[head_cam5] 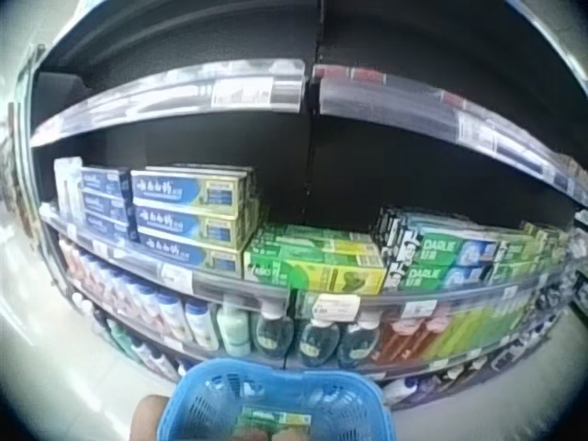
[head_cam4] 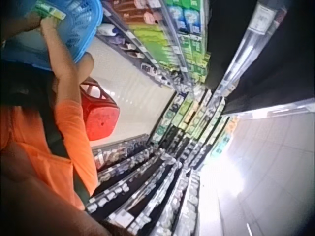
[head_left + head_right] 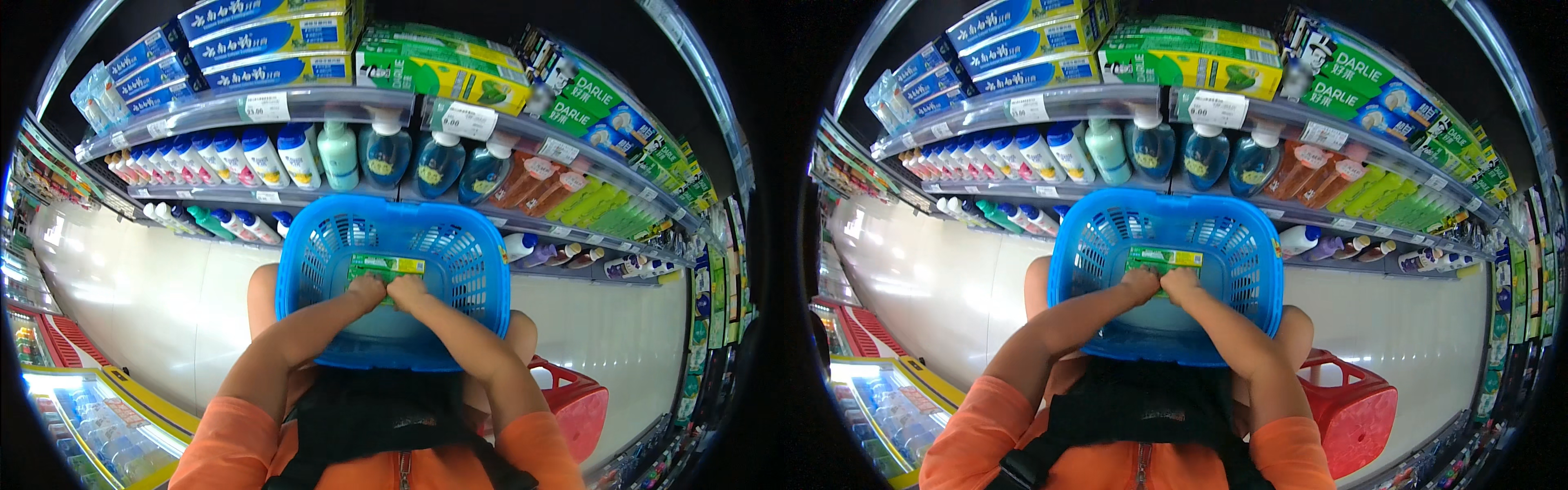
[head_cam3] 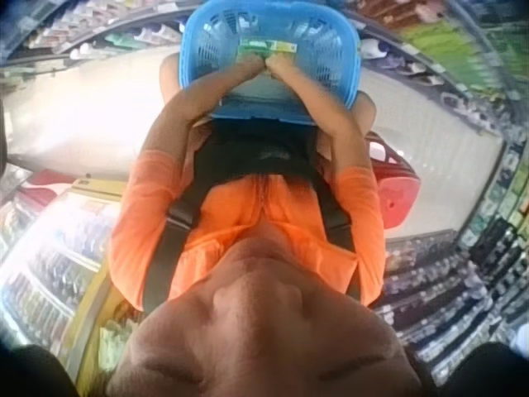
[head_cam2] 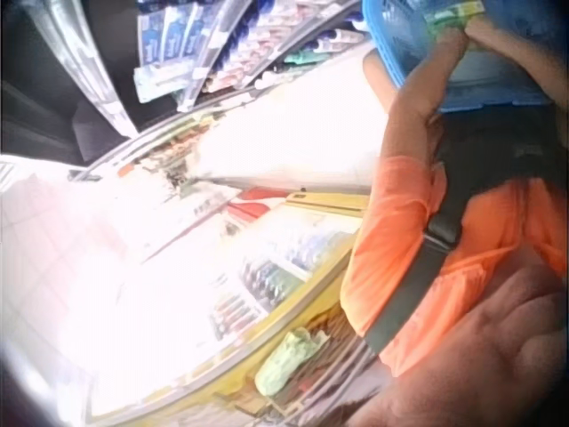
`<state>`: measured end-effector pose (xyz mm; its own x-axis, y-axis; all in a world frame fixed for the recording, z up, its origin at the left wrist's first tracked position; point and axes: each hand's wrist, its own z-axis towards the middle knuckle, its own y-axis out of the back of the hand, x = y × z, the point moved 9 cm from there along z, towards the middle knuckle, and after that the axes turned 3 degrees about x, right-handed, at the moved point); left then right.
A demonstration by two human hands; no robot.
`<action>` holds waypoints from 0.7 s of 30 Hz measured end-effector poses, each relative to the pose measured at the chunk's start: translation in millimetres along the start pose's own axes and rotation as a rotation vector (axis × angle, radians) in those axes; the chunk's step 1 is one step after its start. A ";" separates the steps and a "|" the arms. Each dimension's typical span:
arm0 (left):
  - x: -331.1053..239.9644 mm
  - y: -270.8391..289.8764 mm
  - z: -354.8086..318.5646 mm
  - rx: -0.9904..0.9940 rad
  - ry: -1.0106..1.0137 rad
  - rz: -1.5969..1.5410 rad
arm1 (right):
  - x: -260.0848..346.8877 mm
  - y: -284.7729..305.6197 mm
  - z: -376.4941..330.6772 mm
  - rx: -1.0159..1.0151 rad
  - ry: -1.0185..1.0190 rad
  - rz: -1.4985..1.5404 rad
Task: The person sits on a red stool in a supermarket aisle and restocks personal care items. They repeatedly pick up boxes and bottles from a blue basket and place them onto the shelf, then return to the basket for more items.
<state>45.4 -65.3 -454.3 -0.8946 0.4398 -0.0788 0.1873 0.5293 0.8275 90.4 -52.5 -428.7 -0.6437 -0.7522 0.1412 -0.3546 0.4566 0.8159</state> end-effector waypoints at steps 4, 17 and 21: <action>0.3 3.5 2.2 -0.119 0.015 -0.017 | -5.3 -9.8 6.1 -0.041 -0.025 0.005; 6.5 72.9 -19.9 -0.129 0.089 -0.032 | -16.5 77.3 -23.5 -0.211 -0.085 -0.013; 10.9 228.2 -100.7 -0.668 0.087 -0.109 | -17.4 210.5 -102.7 -0.668 -0.098 -0.036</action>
<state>37.5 -12.7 -210.3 -0.9287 0.3349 -0.1589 -0.1710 -0.0067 0.9852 96.6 7.8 -201.8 -0.7091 -0.7003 0.0815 0.0978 0.0168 0.9951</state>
